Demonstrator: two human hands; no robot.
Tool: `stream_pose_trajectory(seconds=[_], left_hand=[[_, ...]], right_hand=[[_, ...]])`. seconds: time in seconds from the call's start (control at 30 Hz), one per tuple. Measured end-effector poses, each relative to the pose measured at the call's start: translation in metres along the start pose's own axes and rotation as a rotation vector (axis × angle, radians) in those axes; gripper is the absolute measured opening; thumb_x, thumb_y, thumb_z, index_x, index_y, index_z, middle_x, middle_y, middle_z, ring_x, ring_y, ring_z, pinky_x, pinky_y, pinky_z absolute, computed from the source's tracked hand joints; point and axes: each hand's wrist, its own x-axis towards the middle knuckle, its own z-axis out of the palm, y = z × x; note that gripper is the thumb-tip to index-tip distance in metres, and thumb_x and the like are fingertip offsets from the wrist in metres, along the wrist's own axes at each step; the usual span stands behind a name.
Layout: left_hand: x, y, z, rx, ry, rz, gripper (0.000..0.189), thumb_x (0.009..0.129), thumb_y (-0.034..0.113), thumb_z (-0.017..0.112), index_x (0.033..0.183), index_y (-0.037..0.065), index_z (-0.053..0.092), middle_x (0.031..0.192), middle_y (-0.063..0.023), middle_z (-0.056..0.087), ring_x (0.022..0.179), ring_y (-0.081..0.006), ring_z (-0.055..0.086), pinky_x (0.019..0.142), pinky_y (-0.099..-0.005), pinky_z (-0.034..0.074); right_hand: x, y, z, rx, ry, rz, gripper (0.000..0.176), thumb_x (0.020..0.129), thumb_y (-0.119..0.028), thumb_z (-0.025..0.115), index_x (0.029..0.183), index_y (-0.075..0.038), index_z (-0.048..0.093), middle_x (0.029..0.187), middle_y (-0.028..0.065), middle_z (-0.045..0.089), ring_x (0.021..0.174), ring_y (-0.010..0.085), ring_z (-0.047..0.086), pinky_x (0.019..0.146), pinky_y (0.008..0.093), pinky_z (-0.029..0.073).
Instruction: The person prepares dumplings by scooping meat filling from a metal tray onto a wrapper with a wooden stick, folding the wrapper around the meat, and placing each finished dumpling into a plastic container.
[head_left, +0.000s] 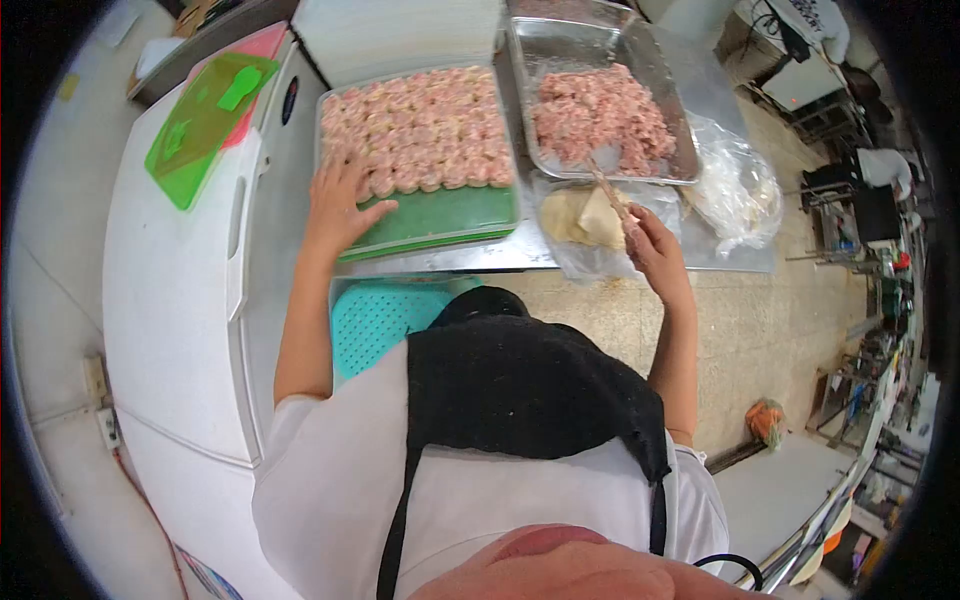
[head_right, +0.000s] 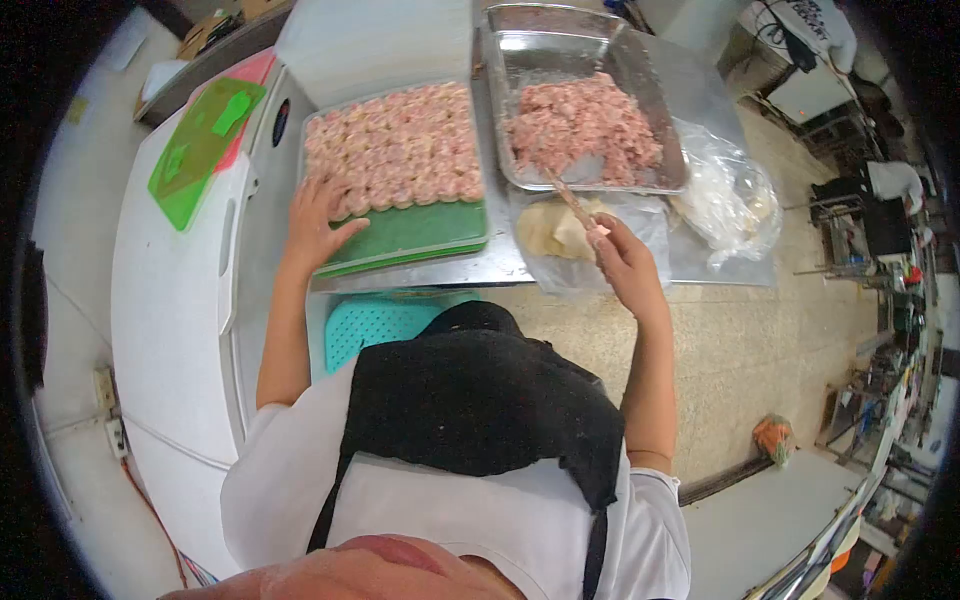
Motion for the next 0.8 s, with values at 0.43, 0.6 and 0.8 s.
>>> stream_pose_trajectory(seconds=[0.43,0.6,0.8], left_hand=[[0.009,0.155,0.067,-0.285,0.146,-0.143,0.019,0.081,0.029,0.069,0.091,0.014,0.061,0.056,-0.0042,0.053,0.052,-0.0241,0.055,0.050,-0.0379,0.042],[0.009,0.156,0.074,-0.224,0.264,-0.184,0.016,0.080,0.025,0.071,0.085,0.013,0.061,0.054,-0.0041,0.052,0.049,-0.0217,0.054,0.048,-0.0350,0.041],[0.006,0.153,0.078,-0.225,0.313,-0.257,0.016,0.081,0.023,0.070,0.079,0.011,0.060,0.054,-0.0049,0.052,0.048,-0.0202,0.053,0.046,-0.0333,0.040]], right_hand=[[0.030,0.001,-0.052,-0.131,-0.131,-0.023,0.027,0.093,-0.023,0.056,0.111,-0.004,0.062,0.069,0.0017,0.055,0.062,0.0083,0.050,0.057,0.0258,0.043],[0.078,0.004,-0.105,-0.711,-0.101,-0.408,0.027,0.089,-0.028,0.057,0.089,-0.002,0.065,0.082,0.0218,0.063,0.076,0.0413,0.059,0.067,0.0464,0.047],[0.135,-0.023,-0.174,-0.963,-0.208,-0.449,0.024,0.085,-0.025,0.059,0.089,-0.003,0.067,0.081,0.0219,0.063,0.078,0.0403,0.060,0.069,0.0466,0.047]])
